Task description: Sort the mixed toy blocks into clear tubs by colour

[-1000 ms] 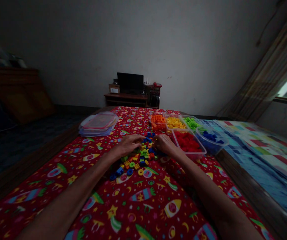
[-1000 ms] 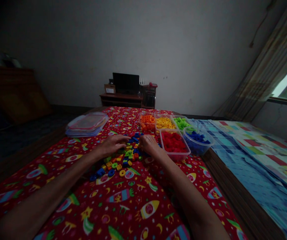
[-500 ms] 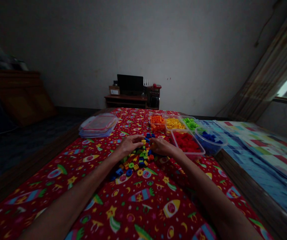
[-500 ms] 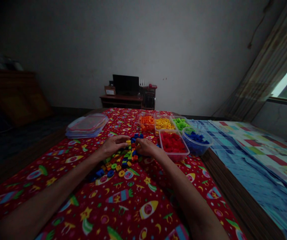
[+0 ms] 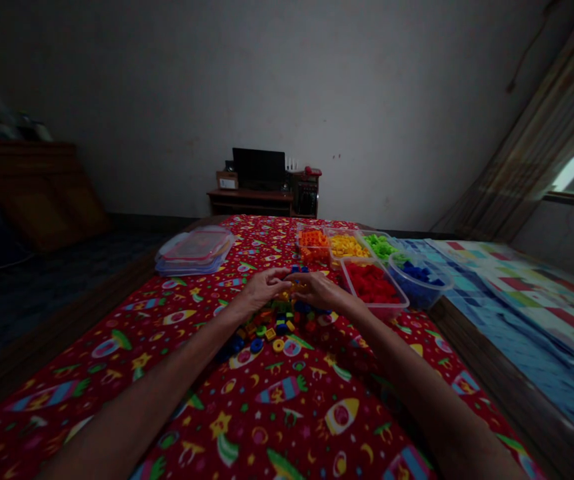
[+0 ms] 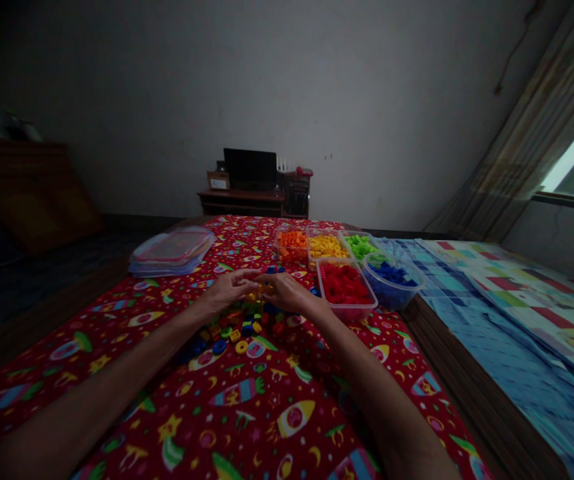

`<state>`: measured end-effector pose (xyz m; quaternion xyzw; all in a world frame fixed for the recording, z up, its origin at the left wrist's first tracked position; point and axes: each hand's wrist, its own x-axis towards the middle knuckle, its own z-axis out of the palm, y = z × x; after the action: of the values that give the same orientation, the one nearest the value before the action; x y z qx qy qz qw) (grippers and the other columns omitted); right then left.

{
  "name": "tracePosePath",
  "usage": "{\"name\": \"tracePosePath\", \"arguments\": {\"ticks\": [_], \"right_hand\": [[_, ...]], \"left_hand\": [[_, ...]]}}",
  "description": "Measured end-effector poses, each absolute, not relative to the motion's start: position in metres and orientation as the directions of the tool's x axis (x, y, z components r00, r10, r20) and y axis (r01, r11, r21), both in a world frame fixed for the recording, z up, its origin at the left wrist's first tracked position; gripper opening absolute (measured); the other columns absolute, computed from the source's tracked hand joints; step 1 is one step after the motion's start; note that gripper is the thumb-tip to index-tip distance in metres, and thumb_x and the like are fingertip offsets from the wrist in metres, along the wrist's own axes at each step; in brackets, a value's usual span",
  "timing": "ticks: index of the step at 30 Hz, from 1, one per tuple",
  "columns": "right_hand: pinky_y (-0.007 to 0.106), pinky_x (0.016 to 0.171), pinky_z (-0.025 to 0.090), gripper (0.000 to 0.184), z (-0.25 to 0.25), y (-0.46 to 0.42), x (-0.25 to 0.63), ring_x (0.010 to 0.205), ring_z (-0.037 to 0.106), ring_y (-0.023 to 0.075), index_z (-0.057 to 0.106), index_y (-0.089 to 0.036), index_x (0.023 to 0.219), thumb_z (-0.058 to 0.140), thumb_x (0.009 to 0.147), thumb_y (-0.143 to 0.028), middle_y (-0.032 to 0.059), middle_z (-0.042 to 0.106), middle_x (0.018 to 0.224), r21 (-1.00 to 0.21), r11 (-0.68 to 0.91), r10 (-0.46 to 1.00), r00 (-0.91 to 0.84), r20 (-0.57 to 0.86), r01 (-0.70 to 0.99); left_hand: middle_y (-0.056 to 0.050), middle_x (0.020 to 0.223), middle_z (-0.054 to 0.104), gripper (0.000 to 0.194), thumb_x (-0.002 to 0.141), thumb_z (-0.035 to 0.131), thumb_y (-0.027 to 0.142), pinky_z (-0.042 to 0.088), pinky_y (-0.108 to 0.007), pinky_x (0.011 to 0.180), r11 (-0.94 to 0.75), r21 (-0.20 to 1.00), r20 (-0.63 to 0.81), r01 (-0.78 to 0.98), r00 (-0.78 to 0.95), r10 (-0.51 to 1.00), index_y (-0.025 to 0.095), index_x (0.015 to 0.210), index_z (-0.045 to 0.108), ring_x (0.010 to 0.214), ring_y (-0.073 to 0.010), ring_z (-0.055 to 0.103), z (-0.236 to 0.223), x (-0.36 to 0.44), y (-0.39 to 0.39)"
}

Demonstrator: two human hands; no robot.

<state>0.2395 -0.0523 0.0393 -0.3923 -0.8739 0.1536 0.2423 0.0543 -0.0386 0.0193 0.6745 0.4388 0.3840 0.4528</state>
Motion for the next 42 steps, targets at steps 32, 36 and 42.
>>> {"name": "tracePosePath", "arguments": {"ticks": [32,36,42], "right_hand": [[0.02,0.056,0.04,0.032,0.036,-0.039,0.251,0.061,0.055,0.0114,0.064,-0.013,0.109,0.055,0.085,-0.032,0.0016,0.064,0.072,-0.677,0.475,0.876,-0.372,0.306,0.562],[0.02,0.056,0.04,0.026,0.047,-0.033,0.269,0.061,0.056,0.0115,0.066,-0.014,0.102,0.053,0.085,-0.03,0.0016,0.064,0.071,-0.637,0.47,0.882,-0.331,0.334,0.611],[0.022,0.063,0.044,0.021,0.081,0.0,0.323,0.066,0.06,0.0133,0.068,-0.011,0.095,0.055,0.083,-0.021,0.0056,0.067,0.075,-0.418,0.256,0.926,-0.096,0.366,0.872]], "left_hand": [[-0.013,0.114,0.065,0.048,0.089,0.036,0.042,0.049,-0.041,0.091,-0.476,0.701,0.462,0.531,0.169,0.87,0.014,0.124,0.052,0.104,-0.0247,0.062,0.012,0.028,-0.015],[-0.012,0.127,0.06,0.051,0.089,0.03,0.043,0.041,-0.041,0.102,-0.481,0.55,0.448,0.682,0.245,0.86,0.014,0.124,0.054,0.117,-0.0247,0.055,-0.005,0.018,-0.007],[-0.012,0.143,0.044,0.067,0.088,0.023,0.055,0.031,-0.041,0.111,-0.506,0.481,0.315,0.716,0.398,0.862,0.013,0.135,0.045,0.132,-0.0242,0.04,-0.032,0.019,0.0]]}}
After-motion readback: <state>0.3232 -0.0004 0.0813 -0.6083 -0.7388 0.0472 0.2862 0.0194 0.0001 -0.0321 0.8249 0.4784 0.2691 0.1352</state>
